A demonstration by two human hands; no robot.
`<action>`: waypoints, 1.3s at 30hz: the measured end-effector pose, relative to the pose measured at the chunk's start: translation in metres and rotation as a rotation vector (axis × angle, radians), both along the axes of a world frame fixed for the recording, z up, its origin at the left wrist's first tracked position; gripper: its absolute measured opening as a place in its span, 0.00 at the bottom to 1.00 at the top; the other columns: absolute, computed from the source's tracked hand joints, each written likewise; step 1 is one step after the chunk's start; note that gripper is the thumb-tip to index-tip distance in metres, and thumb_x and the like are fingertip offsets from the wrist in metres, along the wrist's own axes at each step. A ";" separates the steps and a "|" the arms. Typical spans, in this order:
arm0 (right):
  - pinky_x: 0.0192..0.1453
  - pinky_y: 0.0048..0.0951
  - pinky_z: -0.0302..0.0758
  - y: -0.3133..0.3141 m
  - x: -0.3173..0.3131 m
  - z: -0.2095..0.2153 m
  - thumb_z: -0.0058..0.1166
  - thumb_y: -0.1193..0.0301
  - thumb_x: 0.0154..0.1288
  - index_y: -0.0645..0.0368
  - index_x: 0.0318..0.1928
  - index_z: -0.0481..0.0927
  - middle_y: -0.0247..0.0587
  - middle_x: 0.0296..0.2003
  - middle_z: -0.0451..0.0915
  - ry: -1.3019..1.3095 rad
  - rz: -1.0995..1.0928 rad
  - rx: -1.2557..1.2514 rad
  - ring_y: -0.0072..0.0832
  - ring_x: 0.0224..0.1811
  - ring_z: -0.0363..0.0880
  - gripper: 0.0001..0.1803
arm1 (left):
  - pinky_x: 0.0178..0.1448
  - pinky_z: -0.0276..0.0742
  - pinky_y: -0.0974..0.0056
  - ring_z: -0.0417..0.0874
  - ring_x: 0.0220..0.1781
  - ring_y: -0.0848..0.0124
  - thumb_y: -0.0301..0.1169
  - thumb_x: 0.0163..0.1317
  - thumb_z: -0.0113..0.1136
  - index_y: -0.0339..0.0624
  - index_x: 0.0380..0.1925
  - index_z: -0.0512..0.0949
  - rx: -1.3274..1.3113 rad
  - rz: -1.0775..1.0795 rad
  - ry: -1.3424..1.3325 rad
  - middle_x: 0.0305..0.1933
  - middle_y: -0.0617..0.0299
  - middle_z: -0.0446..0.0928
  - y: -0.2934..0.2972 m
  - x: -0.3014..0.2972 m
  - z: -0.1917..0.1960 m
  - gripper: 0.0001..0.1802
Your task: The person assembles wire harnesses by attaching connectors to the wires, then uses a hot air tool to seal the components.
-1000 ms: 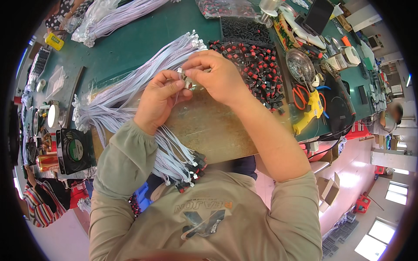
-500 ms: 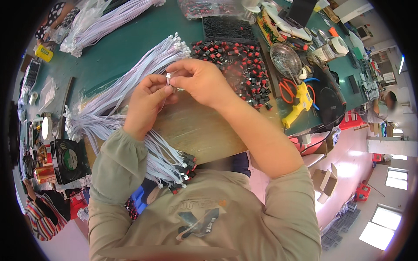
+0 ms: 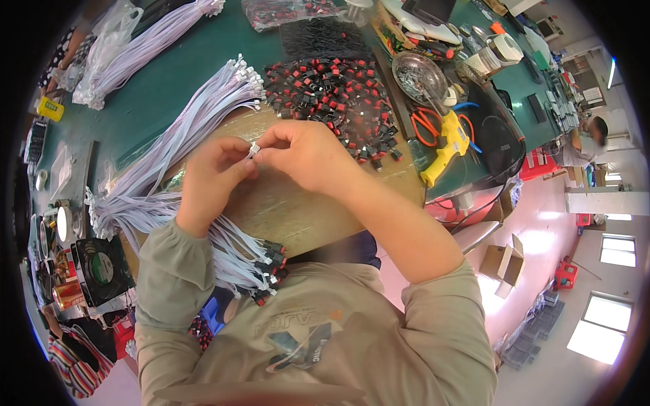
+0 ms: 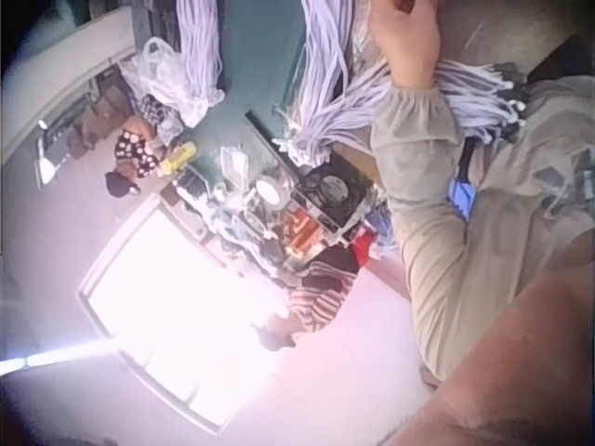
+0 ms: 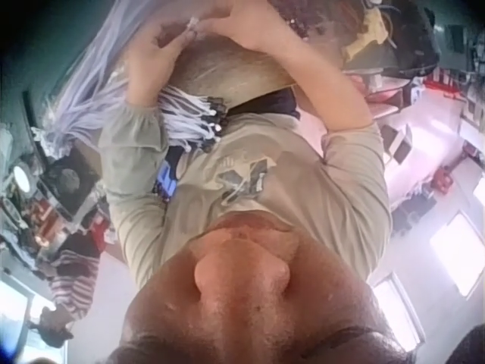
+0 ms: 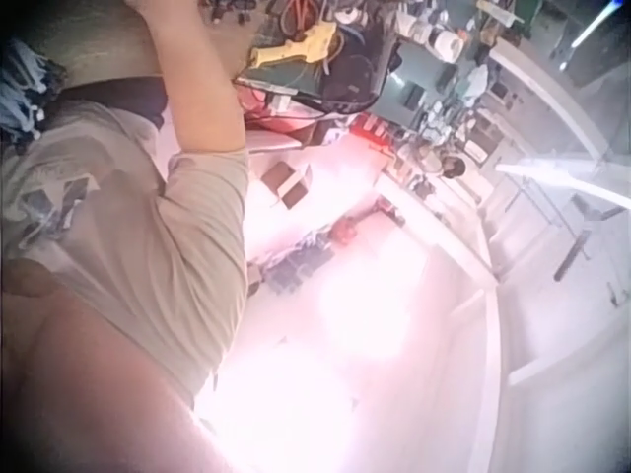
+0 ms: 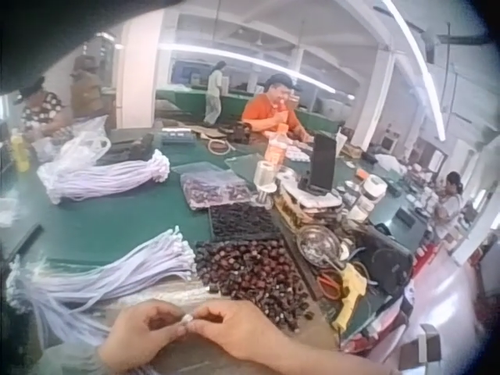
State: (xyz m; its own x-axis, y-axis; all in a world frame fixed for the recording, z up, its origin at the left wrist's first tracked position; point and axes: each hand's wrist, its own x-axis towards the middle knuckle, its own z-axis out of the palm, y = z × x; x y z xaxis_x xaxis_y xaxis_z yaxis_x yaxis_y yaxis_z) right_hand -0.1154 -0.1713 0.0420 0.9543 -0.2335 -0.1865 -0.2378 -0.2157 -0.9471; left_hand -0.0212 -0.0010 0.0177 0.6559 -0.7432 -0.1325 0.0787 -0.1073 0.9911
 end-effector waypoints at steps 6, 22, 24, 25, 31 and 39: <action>0.37 0.19 0.73 -0.001 -0.010 0.002 0.63 0.73 0.58 0.62 0.38 0.81 0.31 0.31 0.82 -0.006 0.025 0.066 0.14 0.33 0.77 0.09 | 0.46 0.76 0.70 0.80 0.39 0.75 0.19 0.57 0.61 0.33 0.44 0.76 -0.076 -0.033 0.009 0.37 0.61 0.80 -0.001 -0.005 0.001 0.13; 0.53 0.34 0.75 -0.062 0.016 -0.005 0.55 0.69 0.60 0.52 0.47 0.80 0.37 0.46 0.80 -0.294 -0.029 -0.905 0.35 0.50 0.78 0.14 | 0.33 0.67 0.73 0.72 0.29 0.81 0.24 0.61 0.57 0.35 0.43 0.76 -0.004 -0.035 0.209 0.31 0.68 0.75 0.003 0.007 -0.002 0.10; 0.58 0.36 0.73 -0.067 0.018 -0.011 0.55 0.69 0.60 0.50 0.47 0.81 0.37 0.47 0.80 -0.265 0.069 -1.096 0.37 0.55 0.74 0.13 | 0.35 0.66 0.75 0.72 0.30 0.80 0.26 0.63 0.57 0.37 0.40 0.76 -0.050 -0.049 0.233 0.31 0.68 0.74 0.004 0.008 -0.002 0.07; 0.58 0.36 0.73 -0.068 0.018 -0.012 0.55 0.69 0.60 0.50 0.47 0.81 0.37 0.47 0.80 -0.266 0.078 -1.094 0.37 0.55 0.74 0.13 | 0.35 0.66 0.75 0.72 0.30 0.80 0.26 0.63 0.57 0.37 0.40 0.76 -0.050 -0.042 0.236 0.31 0.68 0.74 0.005 0.008 -0.001 0.07; 0.49 0.31 0.75 -0.057 0.017 -0.003 0.57 0.67 0.60 0.52 0.45 0.81 0.37 0.43 0.80 -0.222 -0.085 -0.965 0.33 0.43 0.79 0.12 | 0.37 0.68 0.74 0.72 0.30 0.80 0.29 0.64 0.58 0.37 0.41 0.77 -0.142 -0.003 0.301 0.31 0.68 0.75 0.003 0.011 -0.004 0.08; 0.30 0.18 0.69 -0.016 0.005 -0.005 0.55 0.63 0.68 0.56 0.43 0.77 0.28 0.30 0.74 0.000 -0.238 0.395 0.15 0.28 0.71 0.11 | 0.36 0.68 0.74 0.72 0.30 0.80 0.32 0.64 0.60 0.37 0.38 0.77 -0.170 0.044 0.187 0.30 0.68 0.75 0.004 0.009 -0.013 0.09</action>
